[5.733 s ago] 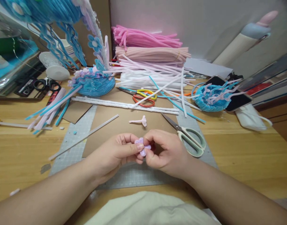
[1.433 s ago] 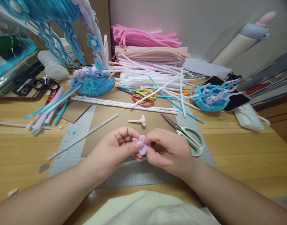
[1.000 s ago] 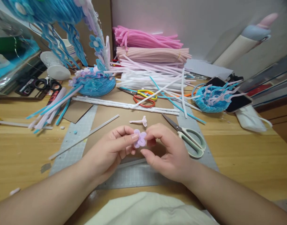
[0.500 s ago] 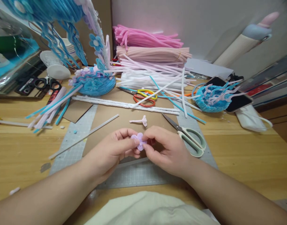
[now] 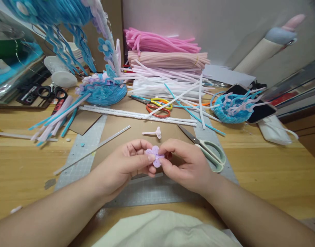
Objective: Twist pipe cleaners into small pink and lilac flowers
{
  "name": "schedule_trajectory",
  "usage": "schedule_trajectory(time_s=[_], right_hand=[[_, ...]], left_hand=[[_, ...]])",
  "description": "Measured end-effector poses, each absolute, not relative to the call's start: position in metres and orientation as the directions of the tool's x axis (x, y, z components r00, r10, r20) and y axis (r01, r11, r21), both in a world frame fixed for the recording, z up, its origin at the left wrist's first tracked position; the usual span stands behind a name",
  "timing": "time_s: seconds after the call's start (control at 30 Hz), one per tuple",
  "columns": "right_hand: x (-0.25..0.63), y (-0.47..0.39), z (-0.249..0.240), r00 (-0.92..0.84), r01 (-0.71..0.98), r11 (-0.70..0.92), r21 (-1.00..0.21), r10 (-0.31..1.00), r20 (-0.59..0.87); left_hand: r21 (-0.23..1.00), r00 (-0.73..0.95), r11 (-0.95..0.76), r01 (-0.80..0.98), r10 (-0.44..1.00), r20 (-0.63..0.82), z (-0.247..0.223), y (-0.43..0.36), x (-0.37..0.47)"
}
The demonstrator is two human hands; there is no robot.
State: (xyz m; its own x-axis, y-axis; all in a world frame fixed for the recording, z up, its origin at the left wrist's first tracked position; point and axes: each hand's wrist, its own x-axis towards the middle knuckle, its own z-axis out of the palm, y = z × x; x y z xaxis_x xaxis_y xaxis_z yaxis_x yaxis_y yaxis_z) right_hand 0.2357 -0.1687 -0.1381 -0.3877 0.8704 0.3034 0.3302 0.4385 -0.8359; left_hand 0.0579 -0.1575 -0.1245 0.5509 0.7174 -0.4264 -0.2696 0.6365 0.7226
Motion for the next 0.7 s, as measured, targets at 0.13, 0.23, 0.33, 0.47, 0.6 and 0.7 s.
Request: schedule_trajectory(time_s=[0.13, 0.23, 0.33, 0.47, 0.6, 0.7], right_hand=[[0.2341, -0.1695, -0.1379, -0.374, 0.353, 0.429, -0.831, 0.879, 0.295], [0.2325, -0.1704, -0.1379, -0.352, 0.366, 0.412, -0.834, 0.891, 0.286], [0.2317, -0.1711, -0.1379, -0.338, 0.365, 0.413, -0.835, 0.894, 0.294], [0.2316, -0.1717, -0.1393, -0.337, 0.347, 0.417, -0.840, 0.891, 0.303], [0.2322, -0.1722, -0.1417, -0.348, 0.322, 0.370, -0.872, 0.902, 0.254], [0.2341, -0.1716, -0.1410, -0.365, 0.309, 0.375, -0.874, 0.896, 0.255]], left_hand=[[0.747, 0.551, 0.620, -0.239, 0.720, -0.422, -0.1269, -0.1573, 0.0582], [0.736, 0.566, 0.630, -0.248, 0.711, -0.417, -0.1287, -0.1577, 0.0581], [0.718, 0.584, 0.651, -0.247, 0.691, -0.426, -0.1288, -0.1582, 0.0586], [0.710, 0.592, 0.665, -0.230, 0.675, -0.441, -0.1279, -0.1593, 0.0600], [0.707, 0.599, 0.669, -0.228, 0.669, -0.440, -0.1282, -0.1596, 0.0612], [0.700, 0.586, 0.661, -0.270, 0.690, -0.425, -0.1293, -0.1582, 0.0608]])
